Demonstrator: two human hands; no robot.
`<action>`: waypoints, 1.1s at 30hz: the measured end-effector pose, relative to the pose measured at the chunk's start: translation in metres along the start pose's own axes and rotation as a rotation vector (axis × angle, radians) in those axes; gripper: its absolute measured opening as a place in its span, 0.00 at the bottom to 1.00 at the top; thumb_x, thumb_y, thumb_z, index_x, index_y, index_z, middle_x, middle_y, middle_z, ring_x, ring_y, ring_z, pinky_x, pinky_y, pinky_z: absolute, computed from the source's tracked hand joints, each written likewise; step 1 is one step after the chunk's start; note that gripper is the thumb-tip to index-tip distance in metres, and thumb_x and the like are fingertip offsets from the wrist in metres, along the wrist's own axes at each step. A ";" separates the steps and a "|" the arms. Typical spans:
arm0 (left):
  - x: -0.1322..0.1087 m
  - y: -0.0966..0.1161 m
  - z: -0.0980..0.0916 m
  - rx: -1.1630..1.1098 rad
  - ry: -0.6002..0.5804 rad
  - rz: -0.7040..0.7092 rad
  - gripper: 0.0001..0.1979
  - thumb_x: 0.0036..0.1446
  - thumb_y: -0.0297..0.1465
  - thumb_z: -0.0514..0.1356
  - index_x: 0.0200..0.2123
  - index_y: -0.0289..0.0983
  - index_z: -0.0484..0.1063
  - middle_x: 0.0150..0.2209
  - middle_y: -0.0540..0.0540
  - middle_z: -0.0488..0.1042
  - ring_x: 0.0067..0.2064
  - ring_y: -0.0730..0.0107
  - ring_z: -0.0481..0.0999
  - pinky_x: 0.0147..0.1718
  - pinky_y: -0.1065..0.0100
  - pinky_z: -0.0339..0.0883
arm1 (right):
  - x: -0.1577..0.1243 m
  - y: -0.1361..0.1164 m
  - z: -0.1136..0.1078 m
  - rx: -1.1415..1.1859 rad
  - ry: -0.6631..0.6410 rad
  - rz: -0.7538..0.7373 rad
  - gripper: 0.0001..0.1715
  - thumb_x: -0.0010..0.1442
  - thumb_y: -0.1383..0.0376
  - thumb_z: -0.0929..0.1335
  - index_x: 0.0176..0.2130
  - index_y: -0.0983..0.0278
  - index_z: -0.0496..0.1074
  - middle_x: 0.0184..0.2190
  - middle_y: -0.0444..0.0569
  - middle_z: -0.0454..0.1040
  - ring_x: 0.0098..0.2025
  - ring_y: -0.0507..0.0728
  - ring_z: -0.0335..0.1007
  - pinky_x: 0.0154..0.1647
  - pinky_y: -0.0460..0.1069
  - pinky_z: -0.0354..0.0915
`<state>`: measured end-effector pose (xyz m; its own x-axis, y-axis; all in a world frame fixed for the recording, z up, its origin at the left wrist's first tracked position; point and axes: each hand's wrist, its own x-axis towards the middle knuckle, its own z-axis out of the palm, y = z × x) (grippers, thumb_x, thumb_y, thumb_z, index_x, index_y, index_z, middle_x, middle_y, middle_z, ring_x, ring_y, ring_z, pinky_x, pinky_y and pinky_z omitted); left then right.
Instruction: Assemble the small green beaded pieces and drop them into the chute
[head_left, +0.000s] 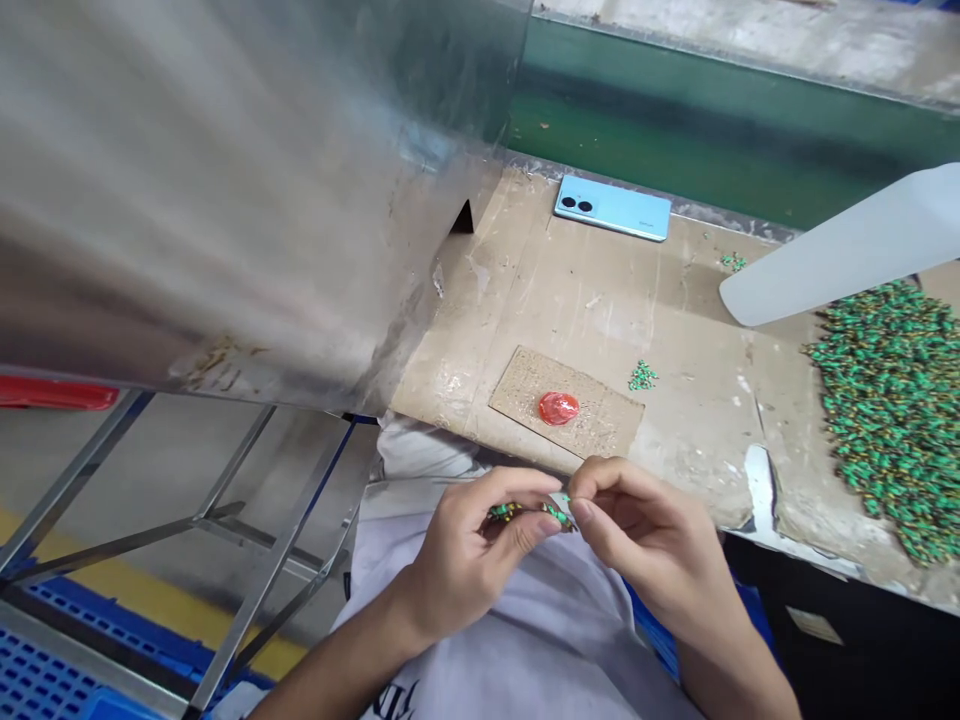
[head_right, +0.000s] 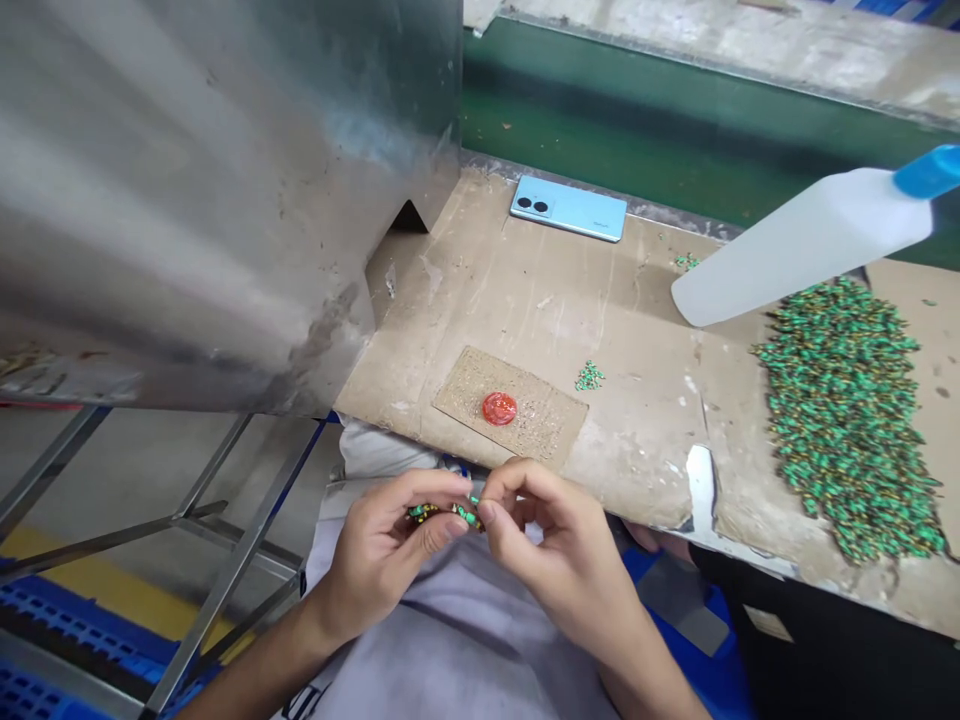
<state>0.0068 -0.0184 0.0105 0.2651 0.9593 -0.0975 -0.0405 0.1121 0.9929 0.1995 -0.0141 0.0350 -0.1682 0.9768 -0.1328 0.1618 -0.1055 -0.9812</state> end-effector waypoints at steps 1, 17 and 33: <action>-0.001 -0.001 0.000 -0.009 -0.011 -0.004 0.09 0.67 0.32 0.68 0.50 0.39 0.81 0.40 0.48 0.86 0.41 0.68 0.85 0.40 0.74 0.77 | 0.000 -0.001 -0.002 -0.011 -0.031 0.013 0.08 0.68 0.63 0.72 0.35 0.60 0.75 0.26 0.42 0.73 0.24 0.49 0.65 0.24 0.43 0.64; 0.002 -0.003 -0.003 0.055 -0.021 0.177 0.03 0.65 0.30 0.69 0.41 0.39 0.81 0.31 0.50 0.82 0.28 0.74 0.78 0.27 0.75 0.69 | 0.007 -0.005 -0.017 -0.035 -0.289 0.145 0.14 0.72 0.55 0.70 0.36 0.61 0.74 0.30 0.44 0.73 0.31 0.52 0.66 0.32 0.46 0.65; 0.005 -0.001 0.001 0.025 -0.012 0.192 0.04 0.64 0.30 0.71 0.36 0.37 0.81 0.29 0.50 0.83 0.28 0.76 0.78 0.30 0.79 0.70 | 0.008 -0.010 -0.025 -0.167 -0.380 0.059 0.14 0.74 0.57 0.67 0.37 0.59 0.74 0.31 0.42 0.77 0.32 0.50 0.70 0.33 0.44 0.68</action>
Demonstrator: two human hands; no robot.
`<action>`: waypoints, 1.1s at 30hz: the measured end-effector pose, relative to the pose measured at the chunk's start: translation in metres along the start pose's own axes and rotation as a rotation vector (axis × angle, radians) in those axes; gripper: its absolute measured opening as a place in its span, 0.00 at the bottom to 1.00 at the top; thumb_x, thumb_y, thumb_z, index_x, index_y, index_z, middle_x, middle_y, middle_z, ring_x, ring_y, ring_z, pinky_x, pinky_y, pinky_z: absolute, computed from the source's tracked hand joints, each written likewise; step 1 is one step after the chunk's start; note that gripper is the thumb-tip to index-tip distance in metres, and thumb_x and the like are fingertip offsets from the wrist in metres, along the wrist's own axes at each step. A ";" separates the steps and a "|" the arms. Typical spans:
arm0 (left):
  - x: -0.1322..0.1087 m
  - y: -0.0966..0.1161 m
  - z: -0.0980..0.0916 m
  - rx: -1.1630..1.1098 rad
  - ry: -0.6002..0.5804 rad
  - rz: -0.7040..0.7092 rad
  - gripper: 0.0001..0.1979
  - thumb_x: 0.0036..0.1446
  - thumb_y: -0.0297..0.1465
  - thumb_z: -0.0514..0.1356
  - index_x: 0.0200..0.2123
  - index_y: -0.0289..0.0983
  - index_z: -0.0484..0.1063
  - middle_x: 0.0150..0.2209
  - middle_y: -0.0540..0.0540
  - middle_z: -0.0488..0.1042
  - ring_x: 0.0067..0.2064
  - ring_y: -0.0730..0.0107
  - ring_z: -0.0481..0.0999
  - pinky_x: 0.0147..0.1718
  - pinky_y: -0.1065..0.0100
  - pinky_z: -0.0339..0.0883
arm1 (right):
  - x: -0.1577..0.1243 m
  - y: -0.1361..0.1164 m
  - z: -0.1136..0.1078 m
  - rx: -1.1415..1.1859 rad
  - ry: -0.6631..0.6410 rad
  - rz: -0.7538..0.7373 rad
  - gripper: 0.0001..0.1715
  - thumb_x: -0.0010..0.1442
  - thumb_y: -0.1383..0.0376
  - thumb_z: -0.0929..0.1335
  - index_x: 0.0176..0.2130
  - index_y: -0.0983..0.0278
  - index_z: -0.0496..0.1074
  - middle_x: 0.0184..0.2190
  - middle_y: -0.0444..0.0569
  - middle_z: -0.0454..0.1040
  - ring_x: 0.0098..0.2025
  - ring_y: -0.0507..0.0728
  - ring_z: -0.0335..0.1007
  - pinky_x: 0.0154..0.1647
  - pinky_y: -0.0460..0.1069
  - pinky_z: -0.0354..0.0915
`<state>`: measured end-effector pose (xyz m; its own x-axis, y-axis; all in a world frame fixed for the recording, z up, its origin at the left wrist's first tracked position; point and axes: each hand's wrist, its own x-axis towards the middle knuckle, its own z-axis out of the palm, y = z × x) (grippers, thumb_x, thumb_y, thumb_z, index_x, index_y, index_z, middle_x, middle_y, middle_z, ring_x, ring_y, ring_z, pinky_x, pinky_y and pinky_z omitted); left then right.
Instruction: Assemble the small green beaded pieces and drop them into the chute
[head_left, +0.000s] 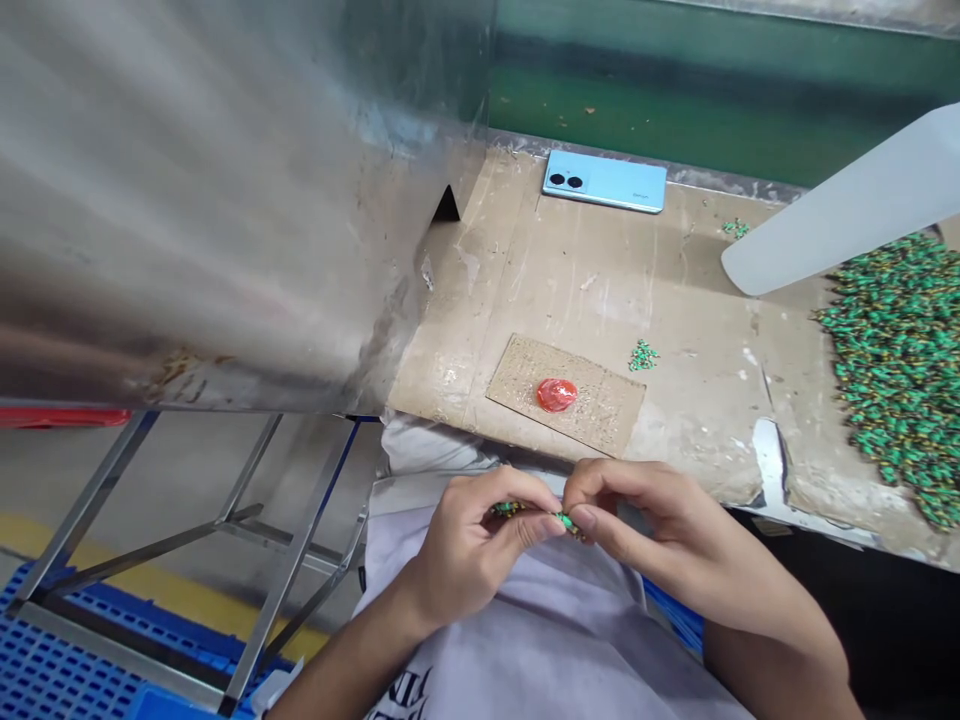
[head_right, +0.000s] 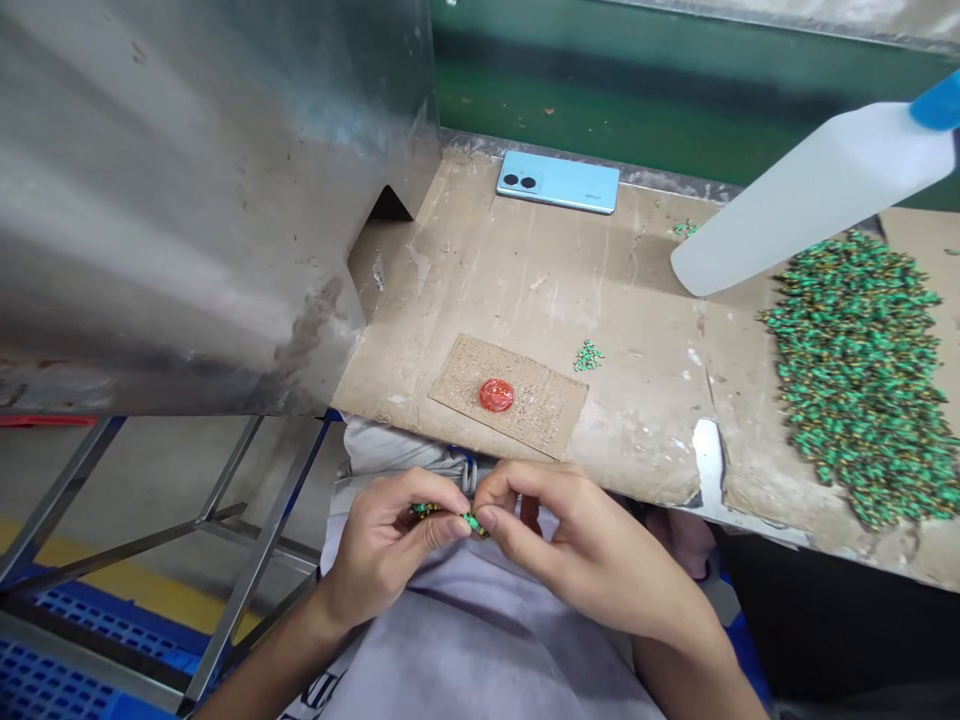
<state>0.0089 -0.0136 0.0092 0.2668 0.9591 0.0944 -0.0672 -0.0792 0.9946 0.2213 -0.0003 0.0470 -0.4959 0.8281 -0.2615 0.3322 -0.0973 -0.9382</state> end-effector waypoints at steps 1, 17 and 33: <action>0.000 0.000 0.000 -0.007 0.006 0.002 0.04 0.64 0.30 0.71 0.36 0.37 0.81 0.29 0.50 0.83 0.28 0.76 0.79 0.30 0.79 0.71 | 0.000 -0.001 0.000 -0.006 0.004 -0.013 0.13 0.74 0.58 0.67 0.37 0.59 0.75 0.31 0.41 0.77 0.32 0.50 0.71 0.34 0.44 0.69; 0.002 0.005 0.003 -0.112 0.111 -0.002 0.07 0.62 0.34 0.73 0.34 0.38 0.83 0.29 0.49 0.85 0.29 0.71 0.84 0.31 0.76 0.77 | -0.009 -0.009 0.019 -0.082 0.175 -0.181 0.04 0.71 0.67 0.70 0.45 0.55 0.75 0.31 0.39 0.73 0.29 0.49 0.67 0.30 0.43 0.66; -0.006 0.019 -0.006 0.006 -0.048 -0.207 0.08 0.65 0.26 0.64 0.44 0.35 0.83 0.31 0.46 0.85 0.31 0.67 0.84 0.30 0.74 0.77 | -0.006 -0.003 0.024 -0.466 0.351 -0.527 0.14 0.65 0.78 0.70 0.47 0.63 0.74 0.36 0.47 0.76 0.32 0.53 0.74 0.32 0.47 0.72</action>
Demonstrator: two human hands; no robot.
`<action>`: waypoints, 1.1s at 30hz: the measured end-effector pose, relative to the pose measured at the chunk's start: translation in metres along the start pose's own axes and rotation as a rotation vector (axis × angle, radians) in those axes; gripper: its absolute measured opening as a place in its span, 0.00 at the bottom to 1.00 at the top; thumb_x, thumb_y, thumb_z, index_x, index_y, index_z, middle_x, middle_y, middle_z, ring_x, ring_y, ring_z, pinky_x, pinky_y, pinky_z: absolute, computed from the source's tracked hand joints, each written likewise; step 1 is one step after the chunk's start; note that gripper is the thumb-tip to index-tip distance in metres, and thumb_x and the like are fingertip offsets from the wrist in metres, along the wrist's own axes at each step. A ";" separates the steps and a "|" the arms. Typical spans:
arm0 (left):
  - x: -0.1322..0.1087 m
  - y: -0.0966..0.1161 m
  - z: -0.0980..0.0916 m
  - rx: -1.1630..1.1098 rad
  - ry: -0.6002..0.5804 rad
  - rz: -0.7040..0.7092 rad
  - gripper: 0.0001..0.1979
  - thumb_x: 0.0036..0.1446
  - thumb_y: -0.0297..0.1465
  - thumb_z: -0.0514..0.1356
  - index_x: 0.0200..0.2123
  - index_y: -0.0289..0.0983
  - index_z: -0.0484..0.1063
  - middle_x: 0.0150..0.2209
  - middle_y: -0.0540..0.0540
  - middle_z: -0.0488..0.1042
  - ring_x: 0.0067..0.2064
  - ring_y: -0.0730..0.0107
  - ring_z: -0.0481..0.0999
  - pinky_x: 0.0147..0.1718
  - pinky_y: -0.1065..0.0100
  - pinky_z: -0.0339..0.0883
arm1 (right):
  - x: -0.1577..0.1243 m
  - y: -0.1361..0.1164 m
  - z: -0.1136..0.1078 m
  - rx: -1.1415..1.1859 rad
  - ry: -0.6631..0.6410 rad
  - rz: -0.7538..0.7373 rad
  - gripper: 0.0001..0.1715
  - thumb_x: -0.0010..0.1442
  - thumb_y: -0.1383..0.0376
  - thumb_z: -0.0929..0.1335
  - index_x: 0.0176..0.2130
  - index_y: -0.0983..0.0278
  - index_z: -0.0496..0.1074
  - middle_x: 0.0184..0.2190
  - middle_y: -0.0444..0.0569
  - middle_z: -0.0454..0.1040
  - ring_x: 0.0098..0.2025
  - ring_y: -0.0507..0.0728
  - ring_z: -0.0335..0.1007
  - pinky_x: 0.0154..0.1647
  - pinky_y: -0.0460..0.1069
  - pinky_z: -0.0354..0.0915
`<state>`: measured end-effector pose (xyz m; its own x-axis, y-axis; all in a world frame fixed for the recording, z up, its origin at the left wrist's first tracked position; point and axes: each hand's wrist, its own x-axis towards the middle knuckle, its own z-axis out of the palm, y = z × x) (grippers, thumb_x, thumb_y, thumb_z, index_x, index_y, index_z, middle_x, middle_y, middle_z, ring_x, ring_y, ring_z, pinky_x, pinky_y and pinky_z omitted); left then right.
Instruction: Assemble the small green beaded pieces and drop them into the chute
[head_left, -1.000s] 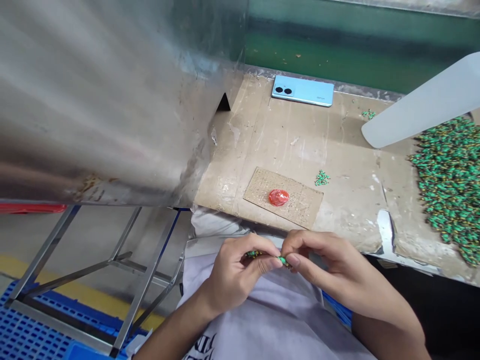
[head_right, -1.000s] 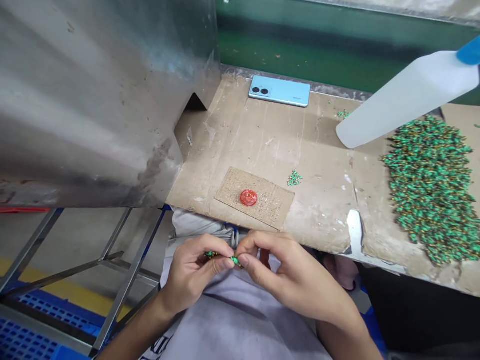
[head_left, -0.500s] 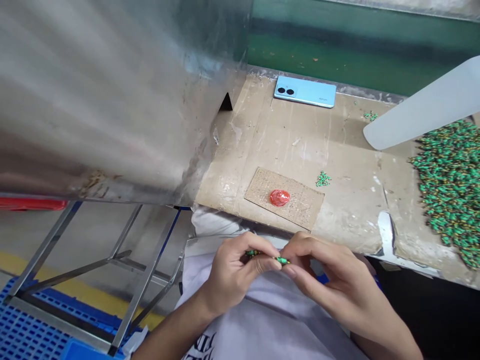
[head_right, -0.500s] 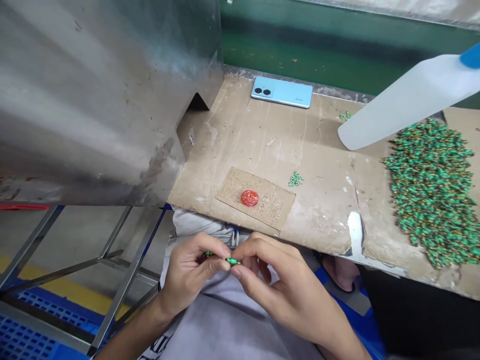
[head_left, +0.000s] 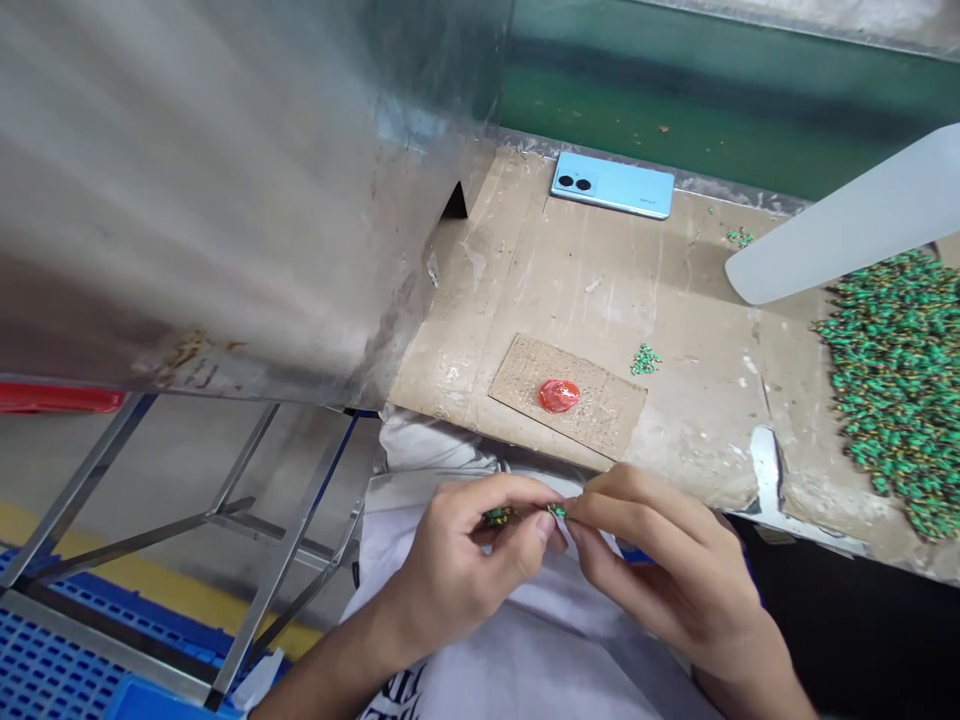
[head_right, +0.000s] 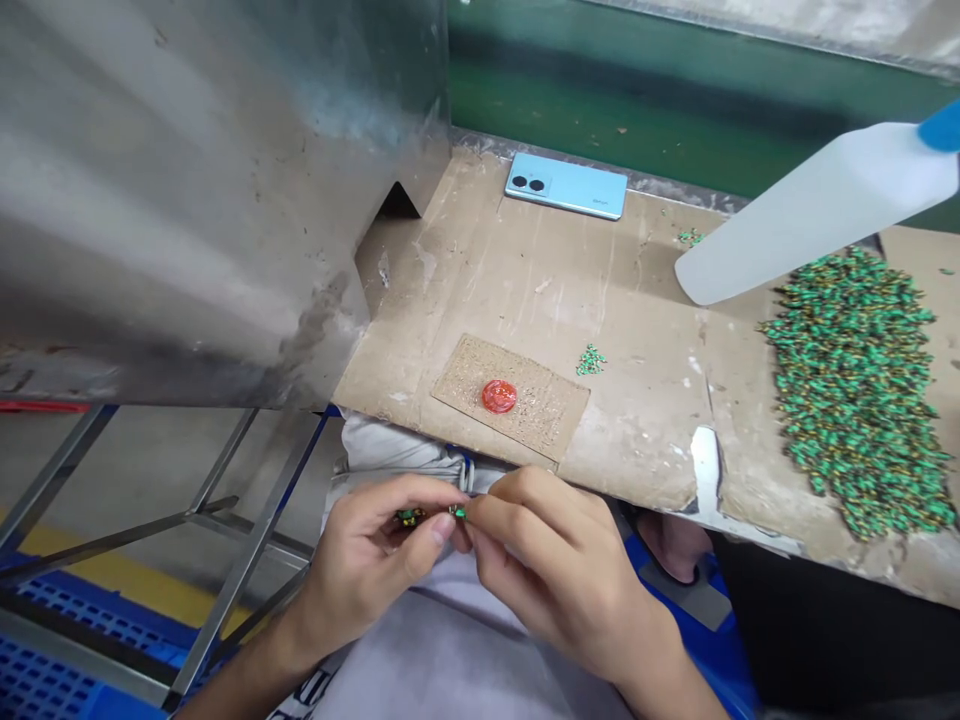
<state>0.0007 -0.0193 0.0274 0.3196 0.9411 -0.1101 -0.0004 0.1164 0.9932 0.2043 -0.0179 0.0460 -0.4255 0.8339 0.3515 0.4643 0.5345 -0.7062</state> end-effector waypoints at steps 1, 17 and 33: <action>0.000 0.000 0.000 0.012 0.004 0.007 0.08 0.65 0.26 0.63 0.44 0.35 0.83 0.31 0.46 0.86 0.31 0.67 0.84 0.30 0.74 0.76 | -0.001 0.001 0.000 -0.026 -0.003 -0.022 0.15 0.65 0.78 0.70 0.47 0.63 0.74 0.36 0.48 0.76 0.33 0.53 0.74 0.32 0.48 0.72; 0.005 0.008 -0.003 -0.015 -0.008 -0.036 0.07 0.59 0.24 0.64 0.38 0.34 0.84 0.28 0.44 0.86 0.27 0.68 0.84 0.24 0.76 0.75 | -0.006 0.006 0.001 -0.191 -0.003 -0.132 0.13 0.65 0.76 0.69 0.46 0.61 0.76 0.33 0.47 0.73 0.29 0.52 0.69 0.25 0.46 0.67; 0.006 -0.001 0.009 0.117 0.168 0.135 0.05 0.51 0.21 0.63 0.29 0.35 0.79 0.20 0.49 0.79 0.17 0.72 0.75 0.17 0.76 0.66 | 0.001 -0.002 0.012 0.180 0.011 0.143 0.07 0.69 0.73 0.69 0.43 0.60 0.70 0.33 0.45 0.73 0.31 0.53 0.72 0.29 0.47 0.71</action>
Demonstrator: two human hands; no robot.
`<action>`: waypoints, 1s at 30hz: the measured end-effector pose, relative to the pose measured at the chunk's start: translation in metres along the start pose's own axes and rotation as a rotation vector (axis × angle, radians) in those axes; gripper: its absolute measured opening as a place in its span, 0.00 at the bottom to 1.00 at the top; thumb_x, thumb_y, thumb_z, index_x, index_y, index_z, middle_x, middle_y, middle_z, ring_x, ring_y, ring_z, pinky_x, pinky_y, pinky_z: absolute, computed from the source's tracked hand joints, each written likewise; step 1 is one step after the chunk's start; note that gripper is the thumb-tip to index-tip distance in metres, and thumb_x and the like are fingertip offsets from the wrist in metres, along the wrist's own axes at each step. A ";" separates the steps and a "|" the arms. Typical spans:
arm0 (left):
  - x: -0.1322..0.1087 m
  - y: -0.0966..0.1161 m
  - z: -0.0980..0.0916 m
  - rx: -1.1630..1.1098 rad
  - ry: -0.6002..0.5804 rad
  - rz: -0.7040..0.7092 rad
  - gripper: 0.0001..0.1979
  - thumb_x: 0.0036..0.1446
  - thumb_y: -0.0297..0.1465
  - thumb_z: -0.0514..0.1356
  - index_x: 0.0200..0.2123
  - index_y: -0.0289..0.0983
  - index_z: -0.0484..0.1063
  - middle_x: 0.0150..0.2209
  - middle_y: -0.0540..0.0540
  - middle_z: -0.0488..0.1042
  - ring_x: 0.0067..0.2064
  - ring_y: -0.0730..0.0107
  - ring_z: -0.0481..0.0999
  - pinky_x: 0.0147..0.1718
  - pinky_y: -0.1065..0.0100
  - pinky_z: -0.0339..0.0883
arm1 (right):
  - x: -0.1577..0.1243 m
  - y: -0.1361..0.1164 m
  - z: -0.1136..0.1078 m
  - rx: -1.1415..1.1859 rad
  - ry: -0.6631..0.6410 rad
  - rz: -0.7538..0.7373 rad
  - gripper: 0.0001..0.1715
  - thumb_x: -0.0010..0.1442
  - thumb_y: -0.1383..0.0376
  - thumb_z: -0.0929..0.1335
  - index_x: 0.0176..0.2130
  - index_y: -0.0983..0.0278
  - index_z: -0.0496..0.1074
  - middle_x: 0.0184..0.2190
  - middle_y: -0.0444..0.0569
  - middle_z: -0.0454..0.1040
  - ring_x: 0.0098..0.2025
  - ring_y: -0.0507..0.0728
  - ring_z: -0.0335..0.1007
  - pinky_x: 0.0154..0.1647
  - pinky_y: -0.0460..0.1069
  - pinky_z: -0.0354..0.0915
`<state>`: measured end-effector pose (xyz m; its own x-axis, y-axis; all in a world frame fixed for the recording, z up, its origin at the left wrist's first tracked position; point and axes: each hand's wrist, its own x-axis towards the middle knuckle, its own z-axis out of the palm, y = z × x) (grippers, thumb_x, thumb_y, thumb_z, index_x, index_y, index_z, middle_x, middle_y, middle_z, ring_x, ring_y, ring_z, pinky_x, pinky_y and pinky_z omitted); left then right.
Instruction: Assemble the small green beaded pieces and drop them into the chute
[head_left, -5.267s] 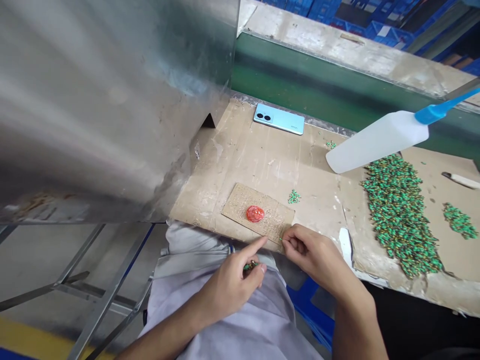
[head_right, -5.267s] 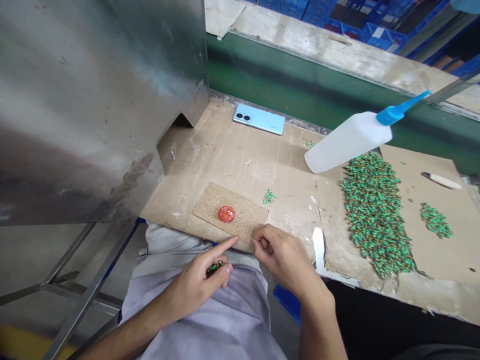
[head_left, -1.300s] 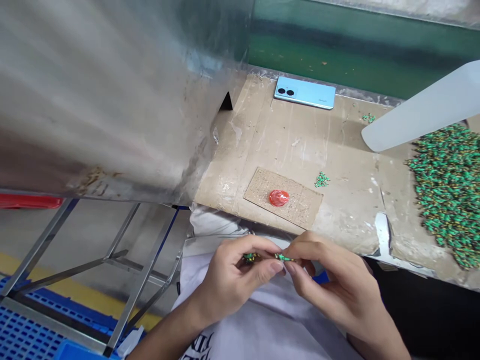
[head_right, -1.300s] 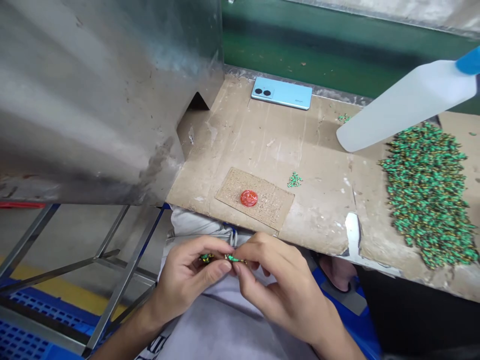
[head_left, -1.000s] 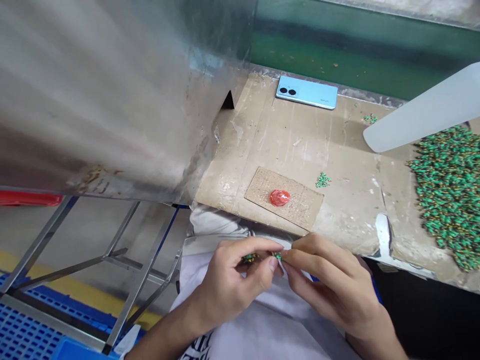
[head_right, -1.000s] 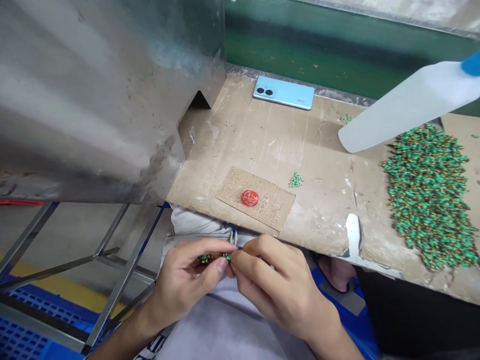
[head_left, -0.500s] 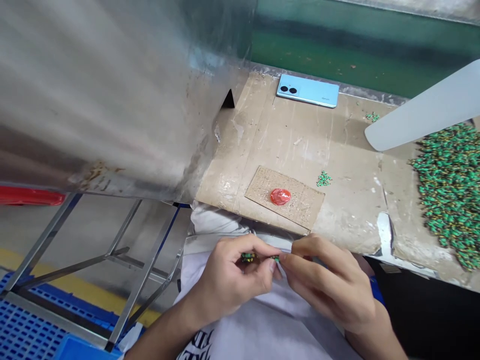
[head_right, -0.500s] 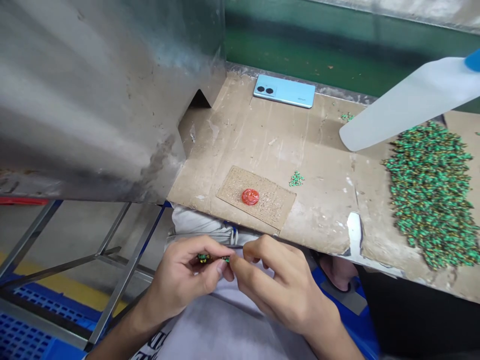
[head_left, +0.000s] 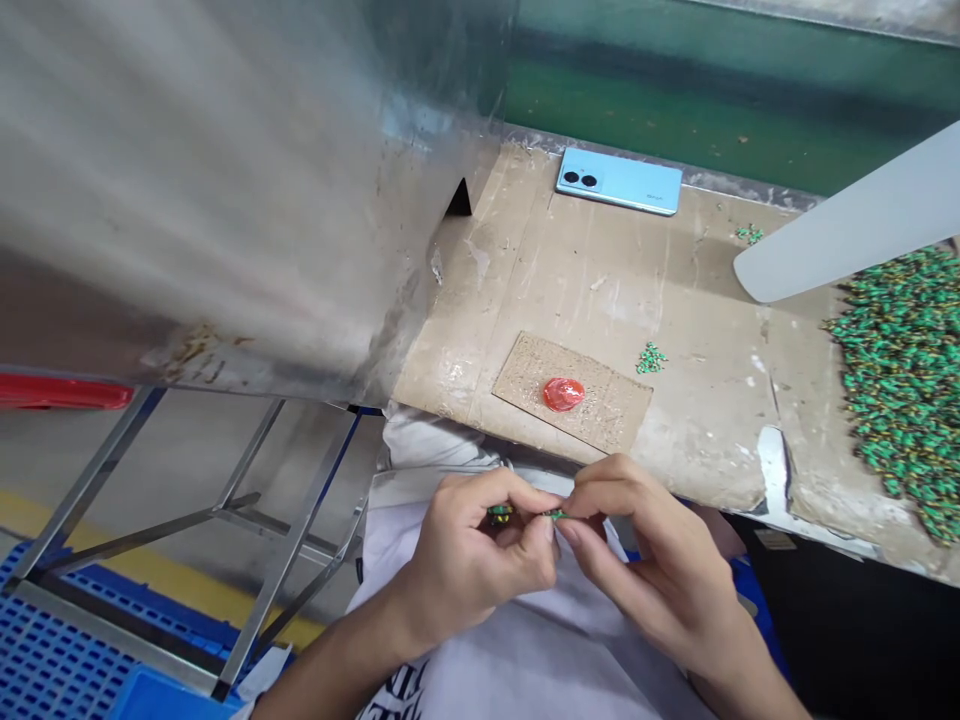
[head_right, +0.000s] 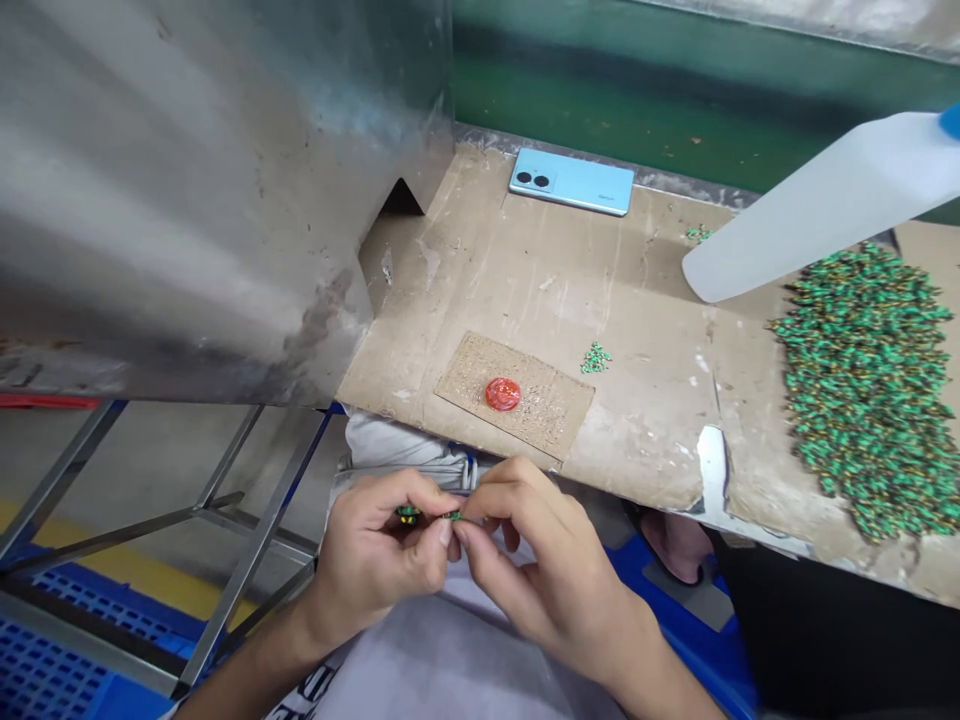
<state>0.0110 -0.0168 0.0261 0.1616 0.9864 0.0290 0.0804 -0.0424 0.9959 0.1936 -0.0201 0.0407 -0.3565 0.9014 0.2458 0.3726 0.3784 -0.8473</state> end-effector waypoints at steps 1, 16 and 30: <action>0.000 0.000 0.000 -0.043 -0.020 -0.035 0.05 0.52 0.22 0.64 0.30 0.34 0.79 0.20 0.48 0.79 0.18 0.72 0.76 0.17 0.76 0.68 | -0.001 0.001 0.000 0.015 -0.001 0.005 0.08 0.69 0.73 0.69 0.43 0.60 0.70 0.33 0.45 0.73 0.32 0.52 0.72 0.30 0.47 0.71; 0.001 0.006 0.001 -0.163 -0.064 -0.169 0.05 0.50 0.22 0.62 0.28 0.35 0.78 0.20 0.49 0.79 0.19 0.70 0.78 0.17 0.75 0.70 | 0.000 0.000 -0.003 -0.016 0.000 -0.074 0.12 0.66 0.75 0.68 0.45 0.59 0.72 0.32 0.46 0.74 0.31 0.54 0.73 0.28 0.48 0.71; -0.001 0.001 0.007 0.042 0.080 0.069 0.07 0.45 0.18 0.62 0.25 0.36 0.74 0.18 0.54 0.74 0.16 0.78 0.68 0.16 0.78 0.59 | -0.005 -0.006 0.007 0.055 0.063 0.046 0.10 0.67 0.74 0.68 0.44 0.59 0.69 0.34 0.43 0.74 0.33 0.51 0.73 0.32 0.45 0.73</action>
<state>0.0174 -0.0194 0.0265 0.0897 0.9903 0.1059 0.1131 -0.1157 0.9868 0.1869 -0.0281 0.0416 -0.2850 0.9295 0.2340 0.3392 0.3261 -0.8824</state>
